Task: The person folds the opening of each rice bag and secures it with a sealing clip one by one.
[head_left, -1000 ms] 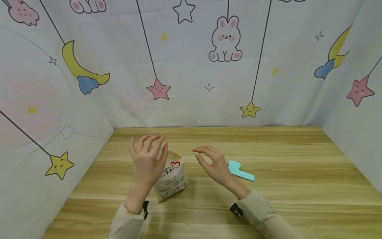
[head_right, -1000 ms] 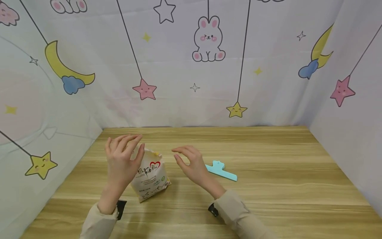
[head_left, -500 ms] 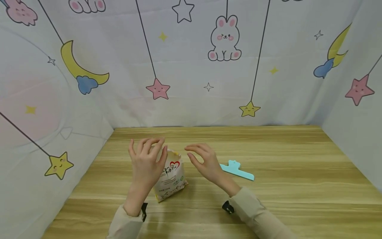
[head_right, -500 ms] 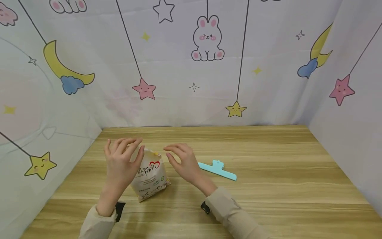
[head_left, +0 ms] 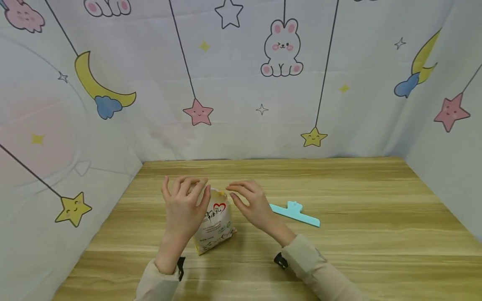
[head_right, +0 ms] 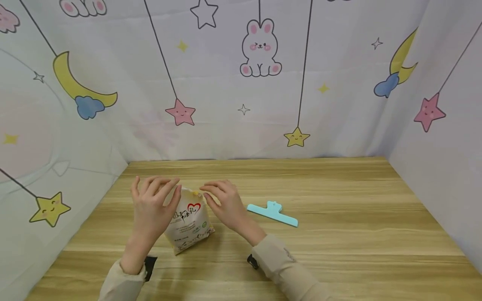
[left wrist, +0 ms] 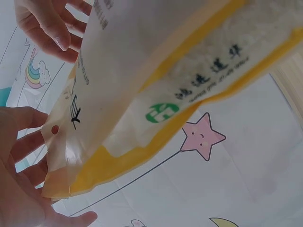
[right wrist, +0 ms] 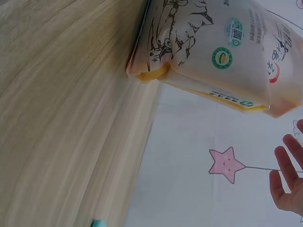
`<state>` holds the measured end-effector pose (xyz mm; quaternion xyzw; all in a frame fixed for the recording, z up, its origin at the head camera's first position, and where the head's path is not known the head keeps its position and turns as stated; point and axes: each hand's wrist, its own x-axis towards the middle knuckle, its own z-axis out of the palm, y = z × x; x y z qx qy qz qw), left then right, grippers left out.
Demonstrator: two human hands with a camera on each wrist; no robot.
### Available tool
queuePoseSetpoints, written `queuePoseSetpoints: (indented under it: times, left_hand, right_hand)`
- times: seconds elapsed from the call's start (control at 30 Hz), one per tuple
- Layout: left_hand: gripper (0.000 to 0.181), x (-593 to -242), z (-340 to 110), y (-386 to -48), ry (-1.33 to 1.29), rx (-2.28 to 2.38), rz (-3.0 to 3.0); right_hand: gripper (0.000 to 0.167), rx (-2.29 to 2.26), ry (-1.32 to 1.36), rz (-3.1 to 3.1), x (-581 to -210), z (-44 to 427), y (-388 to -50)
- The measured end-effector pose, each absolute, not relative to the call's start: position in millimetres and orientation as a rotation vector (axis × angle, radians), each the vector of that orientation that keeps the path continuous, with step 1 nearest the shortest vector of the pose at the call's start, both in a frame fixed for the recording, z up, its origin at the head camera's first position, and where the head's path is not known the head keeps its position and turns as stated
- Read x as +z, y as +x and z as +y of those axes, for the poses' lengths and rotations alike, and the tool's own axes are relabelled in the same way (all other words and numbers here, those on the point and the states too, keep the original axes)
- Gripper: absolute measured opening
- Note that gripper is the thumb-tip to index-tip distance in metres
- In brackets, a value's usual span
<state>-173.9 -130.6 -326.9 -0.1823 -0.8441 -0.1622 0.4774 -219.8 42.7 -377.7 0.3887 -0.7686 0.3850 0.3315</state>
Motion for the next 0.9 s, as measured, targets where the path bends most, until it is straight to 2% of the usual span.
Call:
queuePoseSetpoints:
  times: [0.9]
  left_hand:
    - [0.015,-327,-134,-173,-0.522,-0.369,-2.08]
  right_hand:
    - [0.018,1.137,1.053,-2.054,-369,19,-219]
